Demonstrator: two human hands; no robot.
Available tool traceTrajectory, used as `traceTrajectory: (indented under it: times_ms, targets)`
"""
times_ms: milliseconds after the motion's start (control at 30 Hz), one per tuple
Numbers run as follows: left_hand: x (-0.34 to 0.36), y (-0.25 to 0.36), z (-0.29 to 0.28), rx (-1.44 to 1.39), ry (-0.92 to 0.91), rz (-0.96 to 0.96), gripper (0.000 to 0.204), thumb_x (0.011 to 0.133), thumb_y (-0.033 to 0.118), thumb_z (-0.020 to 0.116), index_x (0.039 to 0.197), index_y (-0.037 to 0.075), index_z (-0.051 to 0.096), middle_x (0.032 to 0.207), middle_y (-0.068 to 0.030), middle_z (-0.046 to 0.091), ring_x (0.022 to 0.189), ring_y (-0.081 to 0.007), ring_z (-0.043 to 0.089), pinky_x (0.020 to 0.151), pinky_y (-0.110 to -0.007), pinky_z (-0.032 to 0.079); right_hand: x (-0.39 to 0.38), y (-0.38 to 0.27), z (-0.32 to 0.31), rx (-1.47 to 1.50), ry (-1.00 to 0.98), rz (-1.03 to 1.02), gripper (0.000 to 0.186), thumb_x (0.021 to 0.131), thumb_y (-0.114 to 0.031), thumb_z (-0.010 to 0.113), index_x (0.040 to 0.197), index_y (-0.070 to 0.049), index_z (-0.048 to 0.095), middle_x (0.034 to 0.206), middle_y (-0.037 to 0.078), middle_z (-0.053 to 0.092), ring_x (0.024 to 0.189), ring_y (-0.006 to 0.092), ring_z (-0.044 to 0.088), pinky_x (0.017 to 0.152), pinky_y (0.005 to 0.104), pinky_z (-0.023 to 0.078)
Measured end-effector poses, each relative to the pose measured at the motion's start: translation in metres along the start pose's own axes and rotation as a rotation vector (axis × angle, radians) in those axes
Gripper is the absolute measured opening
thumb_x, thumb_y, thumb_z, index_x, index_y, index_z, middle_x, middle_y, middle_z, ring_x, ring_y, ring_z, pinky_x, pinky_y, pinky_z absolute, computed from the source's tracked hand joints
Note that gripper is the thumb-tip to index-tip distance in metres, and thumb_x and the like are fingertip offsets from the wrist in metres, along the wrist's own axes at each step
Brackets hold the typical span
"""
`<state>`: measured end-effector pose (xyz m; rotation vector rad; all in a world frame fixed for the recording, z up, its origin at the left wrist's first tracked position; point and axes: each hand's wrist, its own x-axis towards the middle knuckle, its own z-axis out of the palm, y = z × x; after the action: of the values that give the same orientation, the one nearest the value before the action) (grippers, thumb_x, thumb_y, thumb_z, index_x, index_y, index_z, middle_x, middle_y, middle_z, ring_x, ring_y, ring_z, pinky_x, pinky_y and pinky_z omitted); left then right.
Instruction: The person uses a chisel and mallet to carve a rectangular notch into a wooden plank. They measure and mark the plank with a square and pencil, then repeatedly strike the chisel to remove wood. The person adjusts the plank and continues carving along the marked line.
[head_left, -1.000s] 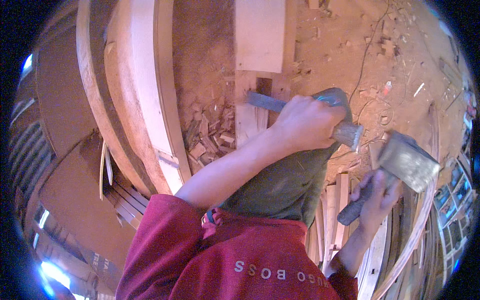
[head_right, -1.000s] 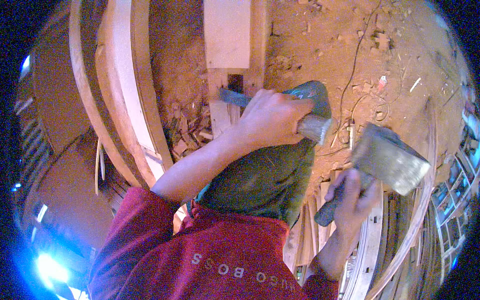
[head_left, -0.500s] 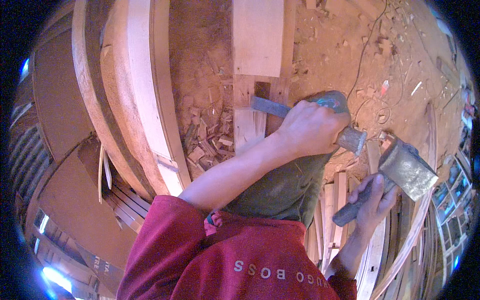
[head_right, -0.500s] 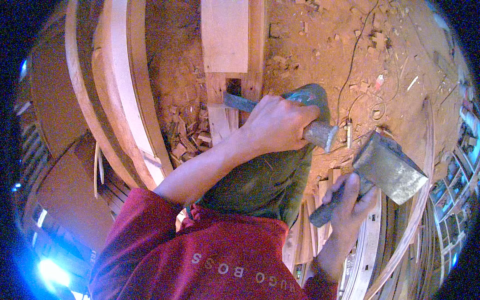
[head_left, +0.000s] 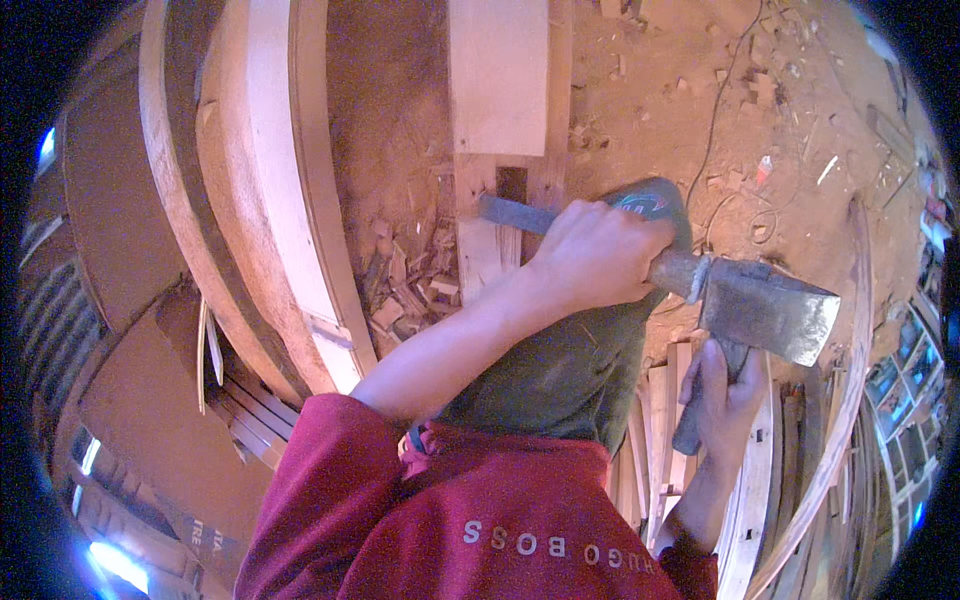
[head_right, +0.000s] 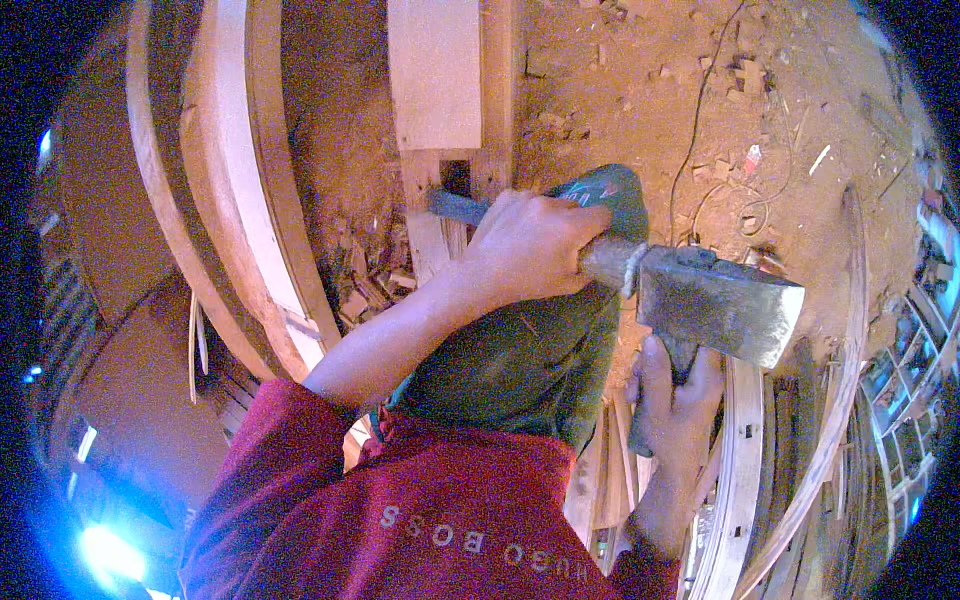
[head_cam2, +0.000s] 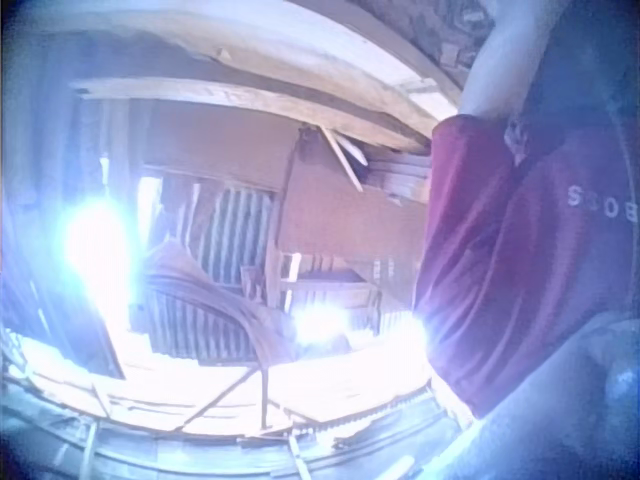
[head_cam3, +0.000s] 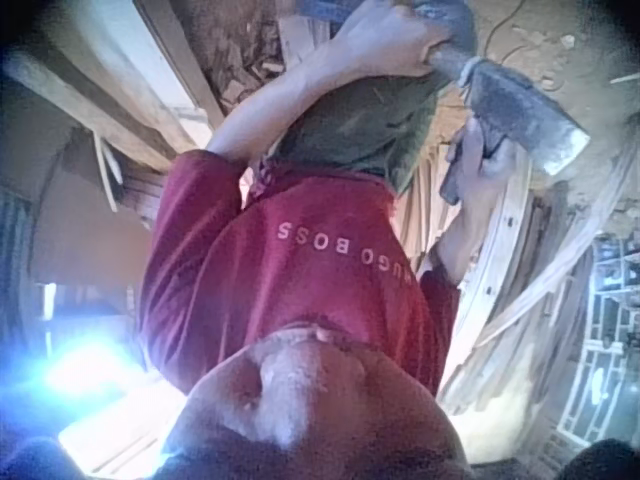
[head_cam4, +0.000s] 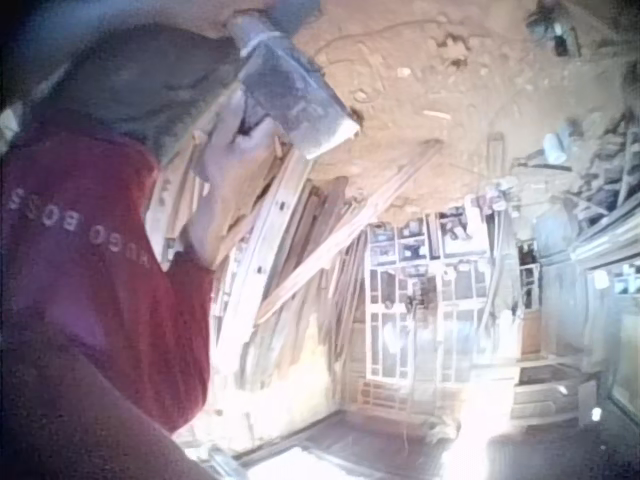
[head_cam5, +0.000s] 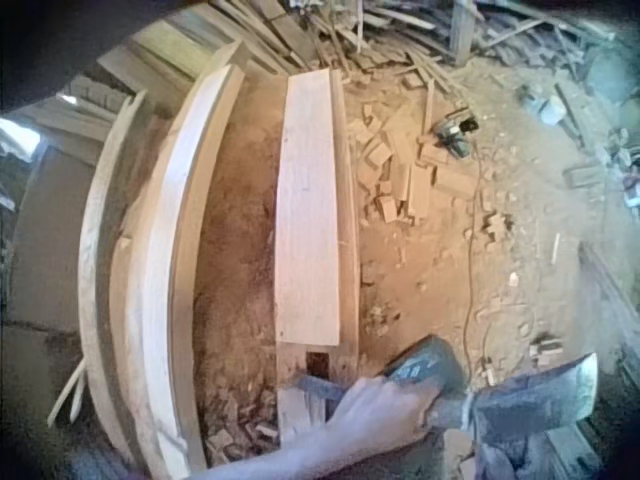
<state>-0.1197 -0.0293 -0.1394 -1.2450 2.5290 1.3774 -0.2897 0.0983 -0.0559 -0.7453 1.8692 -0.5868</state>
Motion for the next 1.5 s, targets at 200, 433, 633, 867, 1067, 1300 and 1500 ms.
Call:
traceTrajectory:
  times_ms: [200,433,633,867,1067,1300,1500]
  targets:
    - [0.001,-0.004,0.006,0.022,0.017,-0.013,0.030,0.069,0.028,0.074,0.090,0.011,0.063,0.080,-0.0134,0.069,0.075,-0.0353,0.069,0.065,-0.050,0.054,0.001,0.015,0.003,-0.039,0.042,0.072,0.018,0.101,-0.019,0.052,0.091,-0.004,0.048,0.062,0.005,0.055,0.047,0.0124,0.053,0.042,0.0266,0.043]
    - [0.002,0.004,0.004,0.026,-0.016,0.003,0.018,0.076,0.025,0.067,0.086,0.011,0.067,0.075,-0.0166,0.069,0.073,-0.0361,0.070,0.065,-0.048,0.055,0.001,-0.005,-0.012,0.202,0.204,-0.012,0.016,0.101,-0.018,0.051,0.093,-0.005,0.047,0.058,0.004,0.053,0.042,0.0126,0.051,0.039,0.0262,0.041]
    - [0.021,0.016,-0.001,0.021,0.048,0.052,0.024,0.069,0.025,0.073,0.088,0.012,0.067,0.075,-0.0144,0.069,0.072,-0.0353,0.070,0.064,-0.048,0.056,0.004,-0.003,-0.013,0.233,0.223,-0.057,0.016,0.102,-0.019,0.051,0.098,-0.005,0.045,0.062,0.005,0.054,0.042,0.0121,0.050,0.038,0.0265,0.042]
    - [0.018,0.006,-0.003,-0.028,0.111,0.036,0.017,0.072,0.025,0.071,0.081,0.010,0.069,0.074,-0.0175,0.069,0.072,-0.0366,0.069,0.064,-0.048,0.055,0.005,-0.001,-0.012,0.232,0.169,-0.064,0.018,0.102,-0.020,0.051,0.095,-0.004,0.046,0.062,0.005,0.053,0.043,0.0121,0.051,0.039,0.0263,0.043]
    - [0.017,0.003,-0.007,-0.044,0.125,0.058,0.018,0.071,0.025,0.071,0.081,0.011,0.068,0.074,-0.0151,0.068,0.072,-0.0362,0.069,0.064,-0.048,0.055,0.004,-0.011,-0.008,0.248,0.231,-0.082,0.022,0.102,-0.024,0.052,0.095,-0.004,0.046,0.060,0.006,0.052,0.043,0.0128,0.051,0.039,0.0263,0.042]
    - [0.022,-0.005,-0.006,-0.062,0.180,0.068,0.025,0.069,0.030,0.073,0.087,0.015,0.065,0.073,-0.0110,0.068,0.069,-0.0362,0.068,0.062,-0.051,0.054,0.001,-0.013,0.007,0.082,0.129,-0.076,0.021,0.101,-0.021,0.053,0.095,-0.002,0.047,0.058,0.005,0.054,0.043,0.0117,0.051,0.040,0.0262,0.041]
    - [0.018,-0.001,-0.013,-0.038,0.110,0.038,0.023,0.070,0.027,0.073,0.085,0.012,0.066,0.075,-0.0131,0.069,0.074,-0.0360,0.069,0.065,-0.049,0.055,0.003,-0.016,0.002,0.116,0.124,-0.063,0.017,0.101,-0.018,0.054,0.094,-0.002,0.050,0.058,0.004,0.054,0.045,0.0108,0.052,0.041,0.0275,0.041]
